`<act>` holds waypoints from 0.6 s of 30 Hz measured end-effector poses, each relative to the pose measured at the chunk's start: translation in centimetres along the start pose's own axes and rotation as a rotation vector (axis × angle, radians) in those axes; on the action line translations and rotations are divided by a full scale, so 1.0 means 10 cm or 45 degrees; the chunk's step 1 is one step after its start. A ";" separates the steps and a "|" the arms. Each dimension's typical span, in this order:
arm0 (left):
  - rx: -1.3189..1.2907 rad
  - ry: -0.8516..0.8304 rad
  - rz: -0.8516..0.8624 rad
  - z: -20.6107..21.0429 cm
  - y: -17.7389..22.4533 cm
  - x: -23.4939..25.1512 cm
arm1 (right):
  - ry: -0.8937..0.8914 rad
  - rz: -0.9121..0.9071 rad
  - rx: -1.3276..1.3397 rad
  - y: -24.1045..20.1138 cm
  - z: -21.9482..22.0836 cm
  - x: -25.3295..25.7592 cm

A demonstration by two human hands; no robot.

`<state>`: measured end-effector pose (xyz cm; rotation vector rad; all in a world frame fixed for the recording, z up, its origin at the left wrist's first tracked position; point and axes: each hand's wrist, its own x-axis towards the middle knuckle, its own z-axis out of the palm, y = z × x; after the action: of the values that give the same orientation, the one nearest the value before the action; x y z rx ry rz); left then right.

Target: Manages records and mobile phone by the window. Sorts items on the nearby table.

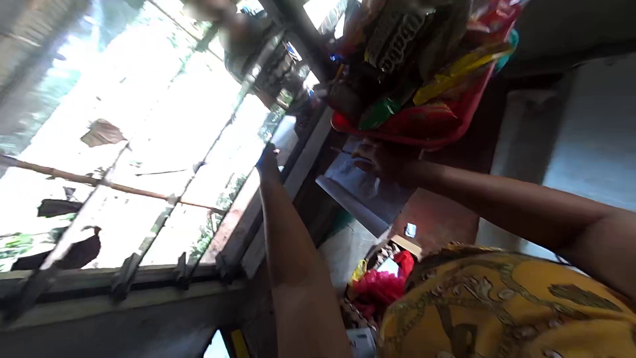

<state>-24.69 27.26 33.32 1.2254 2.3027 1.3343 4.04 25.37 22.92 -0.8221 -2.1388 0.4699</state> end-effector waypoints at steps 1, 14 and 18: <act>-0.004 -0.025 0.038 0.00 -0.06 0.00 | -0.038 0.015 0.029 -0.02 -0.02 -0.04; 0.017 0.044 -0.009 0.02 -0.03 0.02 | -0.202 0.102 0.051 -0.16 -0.19 -0.02; 0.016 0.039 -0.029 0.02 0.02 -0.01 | -0.215 0.088 0.049 -0.16 -0.21 -0.03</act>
<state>-24.40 27.40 33.33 1.1864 2.3423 1.3423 5.17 24.18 24.99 -0.8632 -2.2526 0.6346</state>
